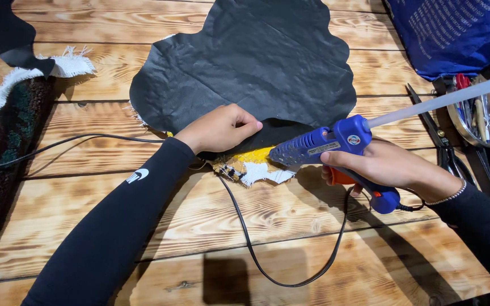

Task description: The person applies hot glue to the back of a custom rug and presses on a fabric backing.

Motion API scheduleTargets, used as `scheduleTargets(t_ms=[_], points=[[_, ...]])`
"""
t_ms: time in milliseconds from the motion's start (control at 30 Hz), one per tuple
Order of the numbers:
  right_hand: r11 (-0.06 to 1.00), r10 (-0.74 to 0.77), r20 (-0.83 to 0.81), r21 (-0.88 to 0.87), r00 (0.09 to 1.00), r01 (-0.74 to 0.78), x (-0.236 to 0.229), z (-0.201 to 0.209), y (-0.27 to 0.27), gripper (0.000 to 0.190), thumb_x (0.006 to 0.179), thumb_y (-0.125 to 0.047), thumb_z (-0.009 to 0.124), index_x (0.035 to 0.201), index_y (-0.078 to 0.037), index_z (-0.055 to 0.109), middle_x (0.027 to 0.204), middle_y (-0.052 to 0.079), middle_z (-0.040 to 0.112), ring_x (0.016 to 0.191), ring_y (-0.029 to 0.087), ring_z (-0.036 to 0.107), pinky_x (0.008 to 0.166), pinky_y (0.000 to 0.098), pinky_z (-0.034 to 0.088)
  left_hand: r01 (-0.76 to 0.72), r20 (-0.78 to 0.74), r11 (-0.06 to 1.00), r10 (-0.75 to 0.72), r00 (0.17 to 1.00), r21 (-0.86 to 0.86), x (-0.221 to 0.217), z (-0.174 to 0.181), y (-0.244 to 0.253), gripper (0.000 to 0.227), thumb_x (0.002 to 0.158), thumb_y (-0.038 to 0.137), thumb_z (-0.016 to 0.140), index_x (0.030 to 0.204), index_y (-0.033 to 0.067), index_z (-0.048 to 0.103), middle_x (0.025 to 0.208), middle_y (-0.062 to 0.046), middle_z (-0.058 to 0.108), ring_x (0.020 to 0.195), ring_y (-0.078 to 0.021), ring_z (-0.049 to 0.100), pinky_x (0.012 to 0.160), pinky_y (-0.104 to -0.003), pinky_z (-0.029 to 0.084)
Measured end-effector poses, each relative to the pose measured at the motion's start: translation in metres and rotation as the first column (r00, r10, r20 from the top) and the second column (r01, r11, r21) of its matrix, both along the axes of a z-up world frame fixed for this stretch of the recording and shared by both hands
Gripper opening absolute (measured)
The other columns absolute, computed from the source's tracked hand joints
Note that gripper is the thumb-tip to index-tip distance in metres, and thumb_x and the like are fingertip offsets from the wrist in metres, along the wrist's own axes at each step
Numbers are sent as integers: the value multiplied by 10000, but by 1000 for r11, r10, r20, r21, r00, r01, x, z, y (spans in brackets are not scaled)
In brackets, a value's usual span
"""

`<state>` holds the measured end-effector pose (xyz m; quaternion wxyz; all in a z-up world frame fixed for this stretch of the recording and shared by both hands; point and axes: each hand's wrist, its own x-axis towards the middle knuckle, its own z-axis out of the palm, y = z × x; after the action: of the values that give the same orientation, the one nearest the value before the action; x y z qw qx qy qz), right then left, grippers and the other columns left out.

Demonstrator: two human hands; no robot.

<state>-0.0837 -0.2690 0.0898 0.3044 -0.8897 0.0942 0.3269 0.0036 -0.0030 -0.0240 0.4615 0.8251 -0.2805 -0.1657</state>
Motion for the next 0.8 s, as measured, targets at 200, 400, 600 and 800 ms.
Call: scheduleTargets(t_ms=[200, 400, 600, 800], points=[[888, 435, 215, -265, 874, -377, 4, 8, 6, 373, 905, -483, 670, 996, -123, 701, 703, 109, 690, 652, 240, 645, 566, 346, 509, -19, -33, 997, 22, 999, 76, -1, 6, -1, 436, 1007, 367, 587, 792, 20, 741, 565, -44, 601, 514, -121, 486, 555, -353, 431], [854, 21, -12, -520, 1000, -24, -10, 50, 21, 376, 968, -412, 660, 1188, -114, 730, 919, 90, 811, 731, 231, 770, 584, 368, 591, 19, 4, 1000, -19, 1000, -1, 1, -3, 3, 479, 1012, 364, 595, 720, -13, 648, 526, -22, 486, 510, -115, 404, 533, -360, 393], [718, -332, -42, 637, 942, 282, -28, -31, -115, 666, 879, -468, 566, 1112, 149, 666, 1001, 334, 755, 862, 381, 808, 417, 345, 571, 26, 0, 1000, -26, 1000, -4, 0, -2, 2, 510, 1016, 368, 588, 667, -4, 594, 508, -21, 427, 503, -118, 365, 527, -359, 367], [273, -363, -234, 898, 902, 344, -54, -110, -129, 695, 938, -493, 581, 1183, 157, 603, 950, 275, 678, 667, 403, 711, 343, 329, 520, 46, -11, 997, -47, 999, -63, -3, -14, 1, 500, 1016, 361, 590, 677, -3, 543, 524, 0, 391, 530, -101, 333, 521, -351, 356]])
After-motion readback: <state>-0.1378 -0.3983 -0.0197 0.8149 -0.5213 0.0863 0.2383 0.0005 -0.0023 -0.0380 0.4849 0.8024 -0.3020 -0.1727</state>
